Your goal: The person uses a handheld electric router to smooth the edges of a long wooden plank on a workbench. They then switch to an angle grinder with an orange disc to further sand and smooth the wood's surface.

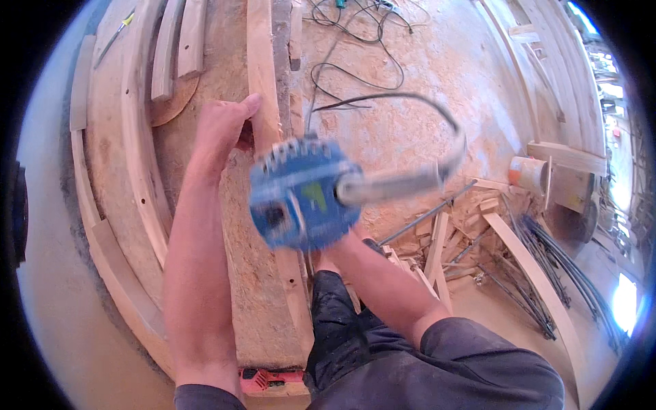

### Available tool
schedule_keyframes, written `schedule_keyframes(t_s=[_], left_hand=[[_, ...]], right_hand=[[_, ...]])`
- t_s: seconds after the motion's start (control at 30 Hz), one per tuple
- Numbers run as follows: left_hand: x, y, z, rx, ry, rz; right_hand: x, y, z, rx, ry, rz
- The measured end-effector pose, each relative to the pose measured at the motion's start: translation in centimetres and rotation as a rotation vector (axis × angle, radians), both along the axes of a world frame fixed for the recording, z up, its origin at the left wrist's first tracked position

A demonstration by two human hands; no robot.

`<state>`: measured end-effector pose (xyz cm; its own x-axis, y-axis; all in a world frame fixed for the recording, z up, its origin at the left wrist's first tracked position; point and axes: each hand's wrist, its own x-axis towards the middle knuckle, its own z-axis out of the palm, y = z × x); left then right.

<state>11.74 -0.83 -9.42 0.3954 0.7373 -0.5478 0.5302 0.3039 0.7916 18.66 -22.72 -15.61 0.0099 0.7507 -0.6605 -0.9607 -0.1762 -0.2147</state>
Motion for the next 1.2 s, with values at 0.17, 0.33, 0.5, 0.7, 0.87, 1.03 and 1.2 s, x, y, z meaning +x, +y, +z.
schedule_keyframes(t_s=[0.17,0.33,0.5,0.7,0.87,1.03,1.2], left_hand=[[-1.1,0.6,-0.2,-0.053,-0.001,-0.015],[-0.2,1.3,0.2,-0.158,0.003,-0.125],[-0.4,1.6,1.8,-0.175,0.04,-0.14],[0.3,2.1,1.1,-0.235,0.022,-0.137],[-0.9,2.3,0.9,-0.22,0.036,-0.114],[0.2,1.9,1.7,-0.239,0.031,-0.149],[0.2,2.2,1.5,-0.245,0.046,-0.161]], right_hand=[[-2.8,-4.9,4.0,-0.143,-0.055,-0.042],[-2.9,-6.0,5.2,-0.264,-0.013,-0.105],[0.1,-3.3,-1.0,-0.061,0.174,0.023],[1.6,1.0,-1.2,0.003,0.093,0.059],[-2.0,-2.9,2.7,-0.098,0.033,0.013],[-3.7,-5.3,7.9,-0.22,-0.037,-0.097],[-3.8,-2.4,10.6,-0.243,-0.06,-0.19]])
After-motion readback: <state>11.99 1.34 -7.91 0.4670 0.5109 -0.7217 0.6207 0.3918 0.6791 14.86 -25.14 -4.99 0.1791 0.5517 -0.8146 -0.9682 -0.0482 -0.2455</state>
